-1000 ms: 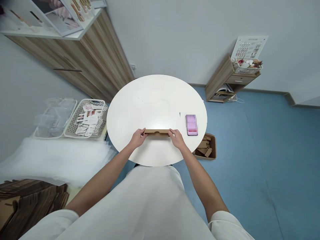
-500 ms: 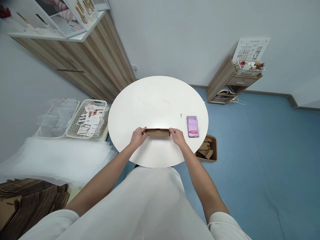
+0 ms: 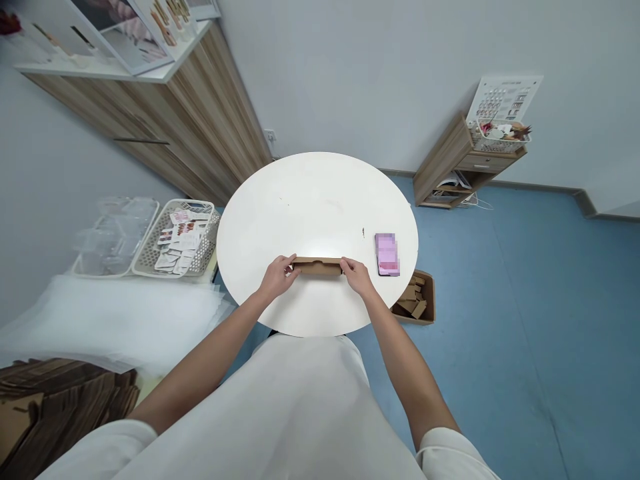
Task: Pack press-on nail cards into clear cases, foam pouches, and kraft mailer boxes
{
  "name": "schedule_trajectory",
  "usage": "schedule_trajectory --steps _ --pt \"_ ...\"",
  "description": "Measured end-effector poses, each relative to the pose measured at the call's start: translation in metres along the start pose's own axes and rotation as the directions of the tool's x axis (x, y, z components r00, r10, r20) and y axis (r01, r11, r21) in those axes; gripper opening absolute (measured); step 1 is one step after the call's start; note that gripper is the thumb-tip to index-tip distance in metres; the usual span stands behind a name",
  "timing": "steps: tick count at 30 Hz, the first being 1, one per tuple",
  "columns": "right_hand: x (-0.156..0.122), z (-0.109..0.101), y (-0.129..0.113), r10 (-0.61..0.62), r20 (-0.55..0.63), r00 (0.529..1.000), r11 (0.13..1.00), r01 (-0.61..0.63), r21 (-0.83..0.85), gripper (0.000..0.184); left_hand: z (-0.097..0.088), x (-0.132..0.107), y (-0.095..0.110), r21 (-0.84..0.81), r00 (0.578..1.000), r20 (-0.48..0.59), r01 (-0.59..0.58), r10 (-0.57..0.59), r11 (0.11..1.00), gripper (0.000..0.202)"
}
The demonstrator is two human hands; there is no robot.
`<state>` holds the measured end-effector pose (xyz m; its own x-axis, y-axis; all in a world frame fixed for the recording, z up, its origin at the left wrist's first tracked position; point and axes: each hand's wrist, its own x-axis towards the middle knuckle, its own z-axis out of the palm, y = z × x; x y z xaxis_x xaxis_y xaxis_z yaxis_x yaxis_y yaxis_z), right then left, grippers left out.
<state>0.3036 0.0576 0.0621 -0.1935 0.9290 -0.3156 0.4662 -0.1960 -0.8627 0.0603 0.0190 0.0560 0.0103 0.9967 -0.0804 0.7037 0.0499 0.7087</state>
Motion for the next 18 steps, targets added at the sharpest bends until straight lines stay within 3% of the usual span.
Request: schedule_trajectory --steps 6,10,14,18 --pt "-0.003 0.002 0.008 0.068 0.01 0.998 0.989 -0.069 0.132 0.047 0.0 -0.003 -0.003 -0.182 0.988 0.021 0.156 -0.155 0.971 0.044" --pt "-0.006 0.007 0.014 0.071 0.028 0.997 0.986 -0.074 0.149 0.049 0.002 -0.002 -0.008 -0.249 0.961 0.096 0.275 -0.259 0.929 0.046" --pt "-0.011 0.014 0.024 0.012 -0.001 1.0 0.989 -0.012 0.151 0.047 0.005 -0.006 -0.013 -0.266 0.954 0.132 0.296 -0.27 0.917 0.04" --pt "-0.02 0.024 0.038 -0.057 -0.03 0.998 0.979 0.061 0.193 0.043 0.012 -0.018 -0.019 -0.358 0.96 0.103 0.279 -0.259 0.891 0.04"
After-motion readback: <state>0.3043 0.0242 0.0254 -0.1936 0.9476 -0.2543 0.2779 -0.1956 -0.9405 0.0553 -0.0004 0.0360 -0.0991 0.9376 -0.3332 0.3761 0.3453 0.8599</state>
